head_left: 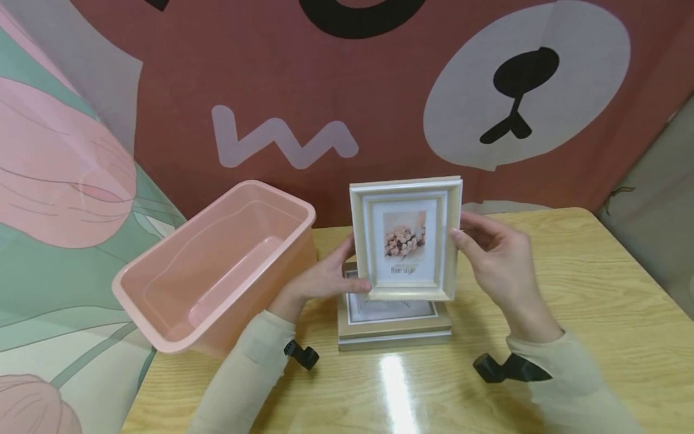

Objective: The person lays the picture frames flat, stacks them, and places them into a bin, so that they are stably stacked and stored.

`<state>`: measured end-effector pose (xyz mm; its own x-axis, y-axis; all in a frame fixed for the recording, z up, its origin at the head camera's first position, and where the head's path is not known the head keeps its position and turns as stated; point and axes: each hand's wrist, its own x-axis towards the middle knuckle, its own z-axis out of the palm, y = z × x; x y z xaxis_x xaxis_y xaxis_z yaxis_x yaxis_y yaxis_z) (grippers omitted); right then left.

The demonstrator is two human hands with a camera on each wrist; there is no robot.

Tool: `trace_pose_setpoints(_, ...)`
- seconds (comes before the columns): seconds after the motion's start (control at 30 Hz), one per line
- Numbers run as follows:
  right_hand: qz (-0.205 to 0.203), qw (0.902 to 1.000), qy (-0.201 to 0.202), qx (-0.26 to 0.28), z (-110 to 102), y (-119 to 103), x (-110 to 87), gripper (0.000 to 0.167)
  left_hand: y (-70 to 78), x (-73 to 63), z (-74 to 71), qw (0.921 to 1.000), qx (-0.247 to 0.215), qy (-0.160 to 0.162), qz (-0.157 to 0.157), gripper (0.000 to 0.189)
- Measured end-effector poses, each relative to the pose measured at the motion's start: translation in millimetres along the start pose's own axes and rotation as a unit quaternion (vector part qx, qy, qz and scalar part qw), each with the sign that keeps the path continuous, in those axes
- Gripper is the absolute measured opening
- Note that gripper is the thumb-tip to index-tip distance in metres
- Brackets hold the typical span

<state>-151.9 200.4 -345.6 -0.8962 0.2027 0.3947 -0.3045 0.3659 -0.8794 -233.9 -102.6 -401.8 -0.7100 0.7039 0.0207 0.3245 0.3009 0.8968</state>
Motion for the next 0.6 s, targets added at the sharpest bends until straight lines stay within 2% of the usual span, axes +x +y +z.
trace_pose_setpoints(0.27,-0.001,0.9999,-0.009,-0.005,2.9,-4.6,-2.7,0.030,-2.9,-4.7,-2.6,0.9996,0.023,-0.018,0.001,0.148)
trace_pose_setpoints(0.47,-0.004,0.9999,-0.008,-0.013,4.2,-5.3,-2.9,0.029,-4.0,-5.2,-2.7,0.9994,-0.001,-0.020,0.029,0.135)
trace_pose_setpoints(0.6,-0.003,0.9999,-0.008,-0.015,5.1,-5.3,-3.2,0.030,-4.4,-6.5,-2.4,0.9993,-0.005,-0.016,0.032,0.131)
